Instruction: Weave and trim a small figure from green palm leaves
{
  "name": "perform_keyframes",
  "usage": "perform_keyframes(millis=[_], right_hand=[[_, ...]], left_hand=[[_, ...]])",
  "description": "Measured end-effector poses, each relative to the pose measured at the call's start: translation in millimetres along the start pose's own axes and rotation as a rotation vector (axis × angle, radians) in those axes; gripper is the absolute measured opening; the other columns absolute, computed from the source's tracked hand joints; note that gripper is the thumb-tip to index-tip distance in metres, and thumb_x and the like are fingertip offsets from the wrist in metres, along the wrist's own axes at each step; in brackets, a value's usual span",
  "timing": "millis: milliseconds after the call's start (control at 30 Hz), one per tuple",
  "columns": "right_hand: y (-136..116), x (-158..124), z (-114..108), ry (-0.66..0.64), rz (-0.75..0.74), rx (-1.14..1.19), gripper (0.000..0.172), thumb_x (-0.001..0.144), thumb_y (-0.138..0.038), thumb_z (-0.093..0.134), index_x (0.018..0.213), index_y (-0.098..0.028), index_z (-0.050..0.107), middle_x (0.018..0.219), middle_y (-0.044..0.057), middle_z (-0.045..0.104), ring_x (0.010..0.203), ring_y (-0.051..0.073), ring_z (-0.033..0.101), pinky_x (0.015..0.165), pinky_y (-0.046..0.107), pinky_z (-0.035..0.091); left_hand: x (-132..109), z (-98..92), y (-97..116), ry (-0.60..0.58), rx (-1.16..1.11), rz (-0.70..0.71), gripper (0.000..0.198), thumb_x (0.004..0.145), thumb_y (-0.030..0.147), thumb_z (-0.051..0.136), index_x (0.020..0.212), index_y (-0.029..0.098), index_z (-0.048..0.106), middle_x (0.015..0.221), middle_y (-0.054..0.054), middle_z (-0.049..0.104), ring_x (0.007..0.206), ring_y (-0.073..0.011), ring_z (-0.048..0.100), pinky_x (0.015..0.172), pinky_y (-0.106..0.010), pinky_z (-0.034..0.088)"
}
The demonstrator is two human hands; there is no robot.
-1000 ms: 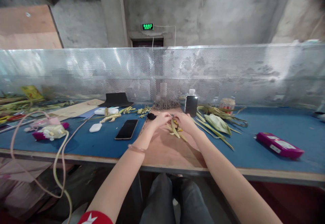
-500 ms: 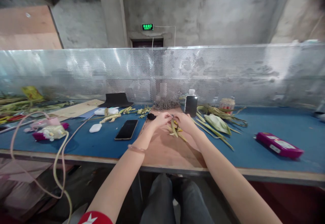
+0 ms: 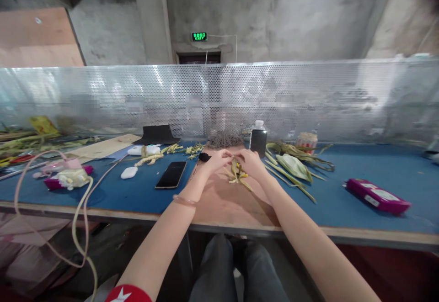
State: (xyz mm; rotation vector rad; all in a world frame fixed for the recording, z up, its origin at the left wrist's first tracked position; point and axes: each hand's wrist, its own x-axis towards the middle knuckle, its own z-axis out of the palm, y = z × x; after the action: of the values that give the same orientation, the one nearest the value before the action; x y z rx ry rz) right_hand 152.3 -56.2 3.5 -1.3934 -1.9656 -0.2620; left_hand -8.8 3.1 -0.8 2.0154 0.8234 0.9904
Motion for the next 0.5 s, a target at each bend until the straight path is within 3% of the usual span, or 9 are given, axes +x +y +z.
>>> perform_keyframes(millis=[200,500], right_hand=[[-0.9,-0.1,-0.9,0.063,0.001,0.025,0.021,0.089,-0.019,0.043,0.092,-0.018,0.063,0.094,0.007,0.068,0.093,0.021,0.058,0.078,0.031,0.033],[-1.6,0.3,1.8,-0.029,-0.023,-0.093,0.028,0.095,-0.022,0.033,0.094,-0.018,0.061,0.098,0.008,0.066,0.096,0.02,0.056,0.074,0.03,0.031]], left_hand=[[-0.8,5.3,4.9,-0.024,-0.031,0.01,0.032,0.082,0.041,0.05,0.092,0.013,0.061,0.09,-0.007,0.063,0.079,-0.0152,0.06,0.066,-0.026,0.049],[-2.5,6.2,3.2,0.04,-0.047,0.016,0.027,0.081,0.04,0.054,0.087,0.014,0.06,0.084,-0.005,0.061,0.072,-0.0137,0.058,0.063,-0.025,0.049]])
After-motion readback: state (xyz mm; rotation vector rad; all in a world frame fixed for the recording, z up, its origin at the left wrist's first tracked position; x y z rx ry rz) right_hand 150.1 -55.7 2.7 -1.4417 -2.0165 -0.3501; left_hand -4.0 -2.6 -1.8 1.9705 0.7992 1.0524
